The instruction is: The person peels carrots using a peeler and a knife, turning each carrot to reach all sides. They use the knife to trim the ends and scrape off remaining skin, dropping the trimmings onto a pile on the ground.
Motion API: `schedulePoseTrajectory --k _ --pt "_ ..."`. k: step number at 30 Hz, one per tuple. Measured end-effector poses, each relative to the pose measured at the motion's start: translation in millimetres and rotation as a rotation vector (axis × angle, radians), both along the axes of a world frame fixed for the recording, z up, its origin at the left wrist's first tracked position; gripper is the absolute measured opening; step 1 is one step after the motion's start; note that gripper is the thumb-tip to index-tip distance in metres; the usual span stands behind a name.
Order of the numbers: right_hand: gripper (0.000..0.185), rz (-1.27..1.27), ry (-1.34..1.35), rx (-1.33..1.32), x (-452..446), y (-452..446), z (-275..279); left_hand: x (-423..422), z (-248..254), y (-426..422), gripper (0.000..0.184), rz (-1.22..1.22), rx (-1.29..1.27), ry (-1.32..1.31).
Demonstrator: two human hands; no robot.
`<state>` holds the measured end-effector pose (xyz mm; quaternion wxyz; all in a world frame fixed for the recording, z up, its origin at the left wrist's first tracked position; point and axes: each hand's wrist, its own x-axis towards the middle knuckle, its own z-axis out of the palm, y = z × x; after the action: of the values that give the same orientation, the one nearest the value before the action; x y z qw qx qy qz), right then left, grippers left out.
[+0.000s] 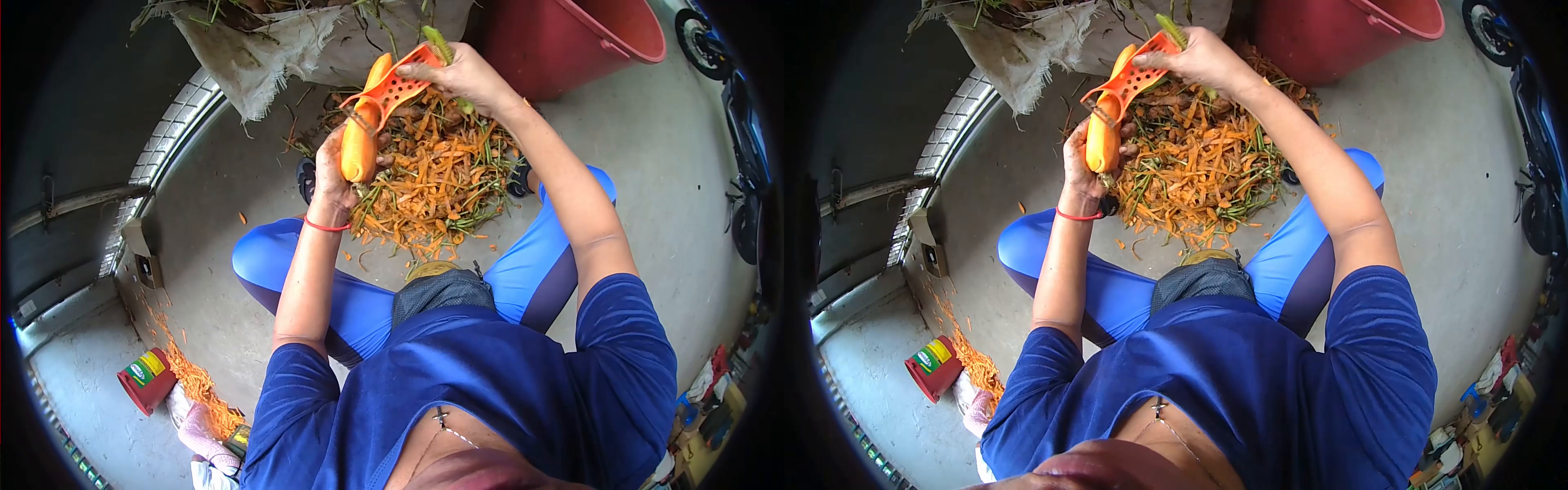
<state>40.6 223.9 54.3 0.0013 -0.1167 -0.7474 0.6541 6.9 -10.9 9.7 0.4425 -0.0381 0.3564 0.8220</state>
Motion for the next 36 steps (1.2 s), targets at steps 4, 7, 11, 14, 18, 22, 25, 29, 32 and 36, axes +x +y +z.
schedulePoseTrajectory --k 4,7,11,14,18,22,25,29,32,36 --pt "0.037 -0.069 0.090 0.117 -8.2 17.3 -12.5 2.6 0.4 -2.6 0.044 -0.039 -0.074 0.077" --pt "0.033 -0.337 0.131 0.253 -17.1 71.8 -19.0 5.5 7.8 -1.9 0.045 -0.053 -0.137 0.171" --pt "0.025 -0.367 0.118 0.186 -6.9 97.7 7.0 6.4 12.0 0.4 0.054 -0.090 -0.372 0.589" --pt "0.032 -0.199 0.026 0.021 -5.4 82.9 -2.9 6.8 4.9 2.3 0.055 -0.112 -0.438 0.898" --pt "0.030 -0.121 -0.014 0.029 -2.0 66.6 1.3 5.7 -1.7 -0.5 0.054 -0.136 -0.492 0.989" --pt "0.033 -0.156 -0.041 0.147 -8.0 75.1 -38.2 9.7 9.0 -5.9 0.055 -0.142 -0.296 0.684" --pt "0.043 -0.180 -0.262 0.238 4.5 93.6 -120.4 4.8 8.0 -17.4 0.056 -0.084 -0.236 0.514" --pt "0.036 -0.147 -0.484 0.121 36.1 50.1 -214.9 -1.6 3.8 -17.4 0.058 -0.005 -0.473 0.662" --pt "0.040 -0.201 -0.626 0.178 42.7 8.9 -255.6 9.1 -7.0 -16.7 0.058 -0.034 -0.592 0.839" --pt "0.045 -0.132 -0.678 0.364 71.5 -26.0 -249.7 25.6 6.1 -27.4 0.056 -0.085 -0.769 1.281"
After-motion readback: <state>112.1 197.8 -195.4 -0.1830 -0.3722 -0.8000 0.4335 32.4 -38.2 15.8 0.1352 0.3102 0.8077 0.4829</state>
